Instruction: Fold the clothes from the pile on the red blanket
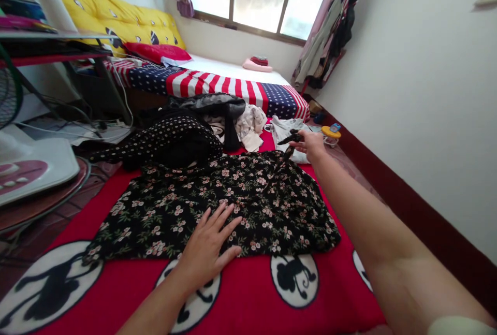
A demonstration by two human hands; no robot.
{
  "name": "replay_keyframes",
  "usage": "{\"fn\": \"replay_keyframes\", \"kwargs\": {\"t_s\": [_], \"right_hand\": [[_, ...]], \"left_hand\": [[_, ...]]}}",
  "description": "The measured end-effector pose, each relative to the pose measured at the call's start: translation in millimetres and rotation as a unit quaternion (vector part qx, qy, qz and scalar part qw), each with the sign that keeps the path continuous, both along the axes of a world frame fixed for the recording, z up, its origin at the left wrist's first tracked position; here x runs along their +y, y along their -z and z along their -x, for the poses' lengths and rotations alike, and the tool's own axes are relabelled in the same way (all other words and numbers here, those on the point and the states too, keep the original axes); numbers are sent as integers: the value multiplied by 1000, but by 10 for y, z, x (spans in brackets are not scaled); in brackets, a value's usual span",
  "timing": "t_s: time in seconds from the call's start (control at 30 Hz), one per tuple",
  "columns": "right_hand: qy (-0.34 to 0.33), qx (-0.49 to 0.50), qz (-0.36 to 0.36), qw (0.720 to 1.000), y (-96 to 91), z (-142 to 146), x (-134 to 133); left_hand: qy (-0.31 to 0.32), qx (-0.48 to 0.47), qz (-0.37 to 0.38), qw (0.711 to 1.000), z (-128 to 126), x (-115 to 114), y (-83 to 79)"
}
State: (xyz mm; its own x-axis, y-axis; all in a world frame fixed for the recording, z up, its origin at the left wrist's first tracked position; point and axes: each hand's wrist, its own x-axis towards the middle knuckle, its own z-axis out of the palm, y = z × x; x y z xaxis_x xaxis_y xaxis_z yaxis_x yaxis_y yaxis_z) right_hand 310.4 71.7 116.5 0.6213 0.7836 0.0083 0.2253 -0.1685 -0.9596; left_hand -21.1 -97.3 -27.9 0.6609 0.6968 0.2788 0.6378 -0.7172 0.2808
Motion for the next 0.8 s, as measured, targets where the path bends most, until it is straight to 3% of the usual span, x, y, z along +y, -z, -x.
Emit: {"fn": "replay_keyframes", "kwargs": {"t_s": [0.1, 0.27, 0.37, 0.43, 0.5, 0.57, 0.63, 0.67, 0.73, 0.77, 0.8], "right_hand": [[48, 70, -43, 995, -109, -133, -149], [69, 127, -98, 985, -117, -195, -286], [36, 128, -138, 981, -116, 28, -363], [-35, 87, -187, 978, -142, 326, -513], [-168, 3, -229, 959, -186, 671, -750], [-356, -89, -204, 908, -219, 946, -999], [-453, -149, -167, 863, -194, 1047, -1165], [-455, -163, -156, 861, -147, 1020, -1198], [-398, -187, -124, 890, 18, 847, -1181], [-359, -204, -95, 906, 128, 727, -1148], [-334, -230, -51, 913, 249, 605, -1114]], "left_hand": [[0, 8, 4, 1000, 2, 1, 1], [1, -9, 19, 1000, 2, -3, 7], [-11, -70, 57, 996, 5, -10, 2], [-50, -169, 104, 979, 27, -13, -23], [-99, -319, 158, 929, 82, -10, -69], [-144, -476, 195, 846, 176, 1, -124], [-197, -597, 200, 751, 300, 16, -174], [-228, -636, 198, 710, 365, 24, -192], [-283, -675, 204, 651, 489, 34, -207], [-301, -674, 216, 639, 544, 38, -202], [-315, -659, 224, 645, 593, 42, -190]]}}
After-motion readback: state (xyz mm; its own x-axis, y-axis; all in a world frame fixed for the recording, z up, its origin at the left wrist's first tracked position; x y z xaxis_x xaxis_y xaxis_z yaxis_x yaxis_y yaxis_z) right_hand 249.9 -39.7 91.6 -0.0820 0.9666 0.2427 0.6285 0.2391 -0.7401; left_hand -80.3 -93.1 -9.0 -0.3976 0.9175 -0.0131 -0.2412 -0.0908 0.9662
